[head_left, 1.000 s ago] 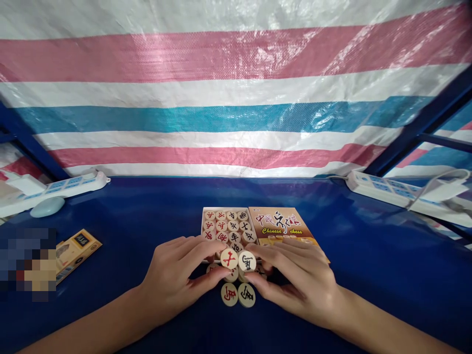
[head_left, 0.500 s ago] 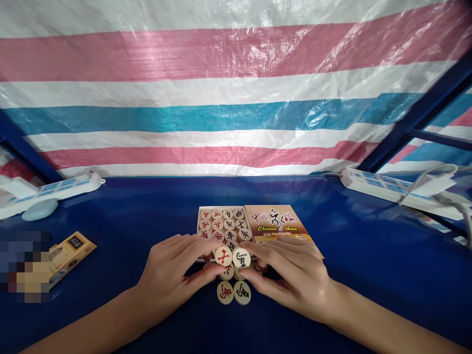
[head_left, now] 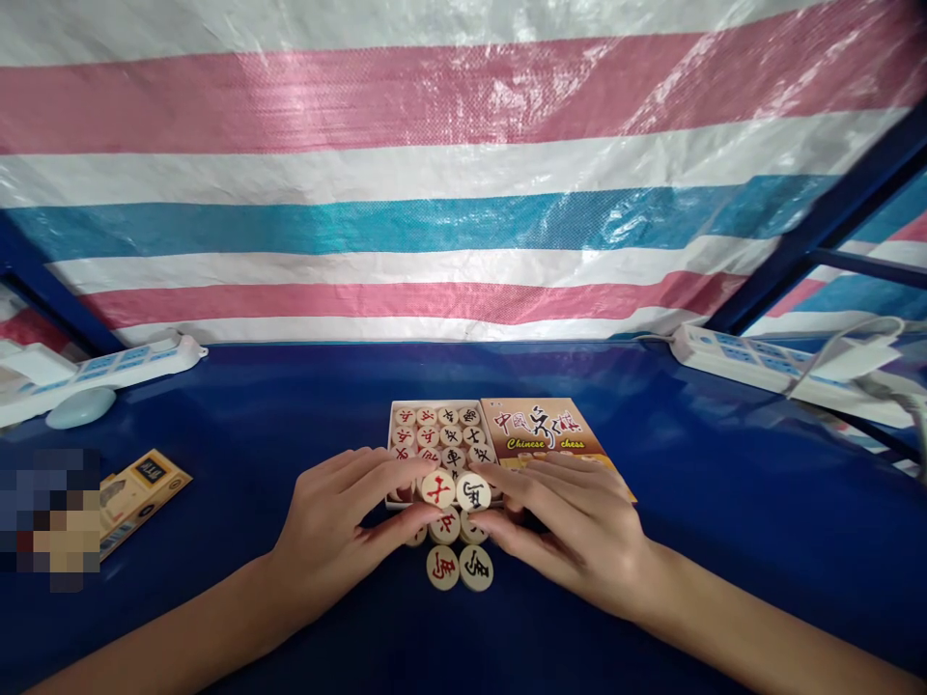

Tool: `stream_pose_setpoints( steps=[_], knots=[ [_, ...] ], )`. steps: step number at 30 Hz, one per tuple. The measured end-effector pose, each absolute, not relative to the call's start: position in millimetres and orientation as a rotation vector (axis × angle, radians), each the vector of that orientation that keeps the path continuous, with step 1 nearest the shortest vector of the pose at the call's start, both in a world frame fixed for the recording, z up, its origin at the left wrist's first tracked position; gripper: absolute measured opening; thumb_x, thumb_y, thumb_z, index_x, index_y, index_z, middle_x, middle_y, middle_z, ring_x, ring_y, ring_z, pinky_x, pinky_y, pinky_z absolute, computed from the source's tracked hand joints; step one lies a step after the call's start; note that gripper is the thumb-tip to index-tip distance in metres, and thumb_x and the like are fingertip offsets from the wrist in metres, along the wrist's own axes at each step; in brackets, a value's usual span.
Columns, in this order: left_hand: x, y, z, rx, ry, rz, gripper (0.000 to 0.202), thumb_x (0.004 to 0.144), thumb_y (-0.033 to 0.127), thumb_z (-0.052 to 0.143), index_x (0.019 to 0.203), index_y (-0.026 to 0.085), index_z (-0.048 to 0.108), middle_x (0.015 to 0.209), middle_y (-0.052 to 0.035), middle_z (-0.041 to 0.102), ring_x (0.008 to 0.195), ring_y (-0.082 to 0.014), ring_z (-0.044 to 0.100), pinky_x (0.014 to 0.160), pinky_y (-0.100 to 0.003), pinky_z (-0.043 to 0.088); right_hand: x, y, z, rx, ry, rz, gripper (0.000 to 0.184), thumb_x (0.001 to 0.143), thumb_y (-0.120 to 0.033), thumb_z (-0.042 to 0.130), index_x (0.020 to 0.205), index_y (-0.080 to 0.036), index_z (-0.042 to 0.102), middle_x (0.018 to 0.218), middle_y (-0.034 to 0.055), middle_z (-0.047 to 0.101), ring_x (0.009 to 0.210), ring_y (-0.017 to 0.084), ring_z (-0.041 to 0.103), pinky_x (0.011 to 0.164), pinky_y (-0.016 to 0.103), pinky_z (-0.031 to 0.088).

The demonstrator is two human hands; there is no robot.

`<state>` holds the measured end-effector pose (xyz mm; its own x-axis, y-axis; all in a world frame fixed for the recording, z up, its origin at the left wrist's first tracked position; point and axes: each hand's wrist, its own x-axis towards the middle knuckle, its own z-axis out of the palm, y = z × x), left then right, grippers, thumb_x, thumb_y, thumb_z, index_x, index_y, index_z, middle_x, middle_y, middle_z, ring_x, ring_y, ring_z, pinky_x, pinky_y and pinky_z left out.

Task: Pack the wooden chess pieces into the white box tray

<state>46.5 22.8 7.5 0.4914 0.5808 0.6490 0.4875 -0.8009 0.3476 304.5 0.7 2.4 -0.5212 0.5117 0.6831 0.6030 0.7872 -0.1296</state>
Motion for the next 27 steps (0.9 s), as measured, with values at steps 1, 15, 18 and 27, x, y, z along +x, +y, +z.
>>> stream_pose_setpoints(
  steps=[1, 15, 18, 27],
  knots=[
    [46.6, 22.8, 7.6, 2.601, 0.942, 1.206, 0.025, 0.089, 0.028, 0.071, 0.113, 0.026, 0.065, 0.081, 0.0053, 0.068, 0.068, -0.0078, 0.06, 0.071, -0.021, 0.048, 304.5, 0.6, 2.2, -0.824, -2.229, -0.153, 0.047, 0.085, -0.024, 0.075, 0.127, -0.015, 0.058, 0.07, -0.0028, 0.061, 0.065, 0.011, 0.058, 0.068, 0.03, 0.051],
    [57.7, 48.8, 5.8, 2.408, 1.216, 1.024, 0.019, 0.095, 0.031, 0.059, 0.11, 0.037, 0.067, 0.127, 0.0067, 0.06, 0.126, -0.0171, 0.049, 0.107, -0.039, 0.043, 289.2, 20.0, 13.7, -1.266, -2.249, -0.147, 0.032, 0.098, -0.035, 0.054, 0.128, -0.027, 0.061, 0.123, 0.002, 0.065, 0.114, 0.027, 0.05, 0.095, 0.046, 0.041],
    [57.7, 47.2, 5.8, 2.429, 1.188, 0.989, 0.023, 0.098, 0.028, 0.053, 0.114, 0.036, 0.066, 0.128, 0.0067, 0.06, 0.128, -0.0161, 0.047, 0.109, -0.038, 0.042, 289.0, 16.6, 14.5, -1.226, -2.295, -0.101, 0.035, 0.1, -0.028, 0.048, 0.134, -0.026, 0.056, 0.125, -0.0001, 0.065, 0.119, 0.024, 0.048, 0.102, 0.045, 0.038],
    [56.7, 41.1, 7.3, 2.484, 1.125, 0.971, 0.029, 0.097, 0.023, 0.051, 0.122, 0.033, 0.061, 0.132, 0.0031, 0.058, 0.13, -0.0176, 0.046, 0.11, -0.039, 0.042, 292.1, 12.3, 17.0, -1.107, -2.285, 0.07, 0.038, 0.099, -0.021, 0.047, 0.137, -0.028, 0.051, 0.126, -0.0013, 0.064, 0.118, 0.021, 0.05, 0.1, 0.04, 0.04]
  ],
)
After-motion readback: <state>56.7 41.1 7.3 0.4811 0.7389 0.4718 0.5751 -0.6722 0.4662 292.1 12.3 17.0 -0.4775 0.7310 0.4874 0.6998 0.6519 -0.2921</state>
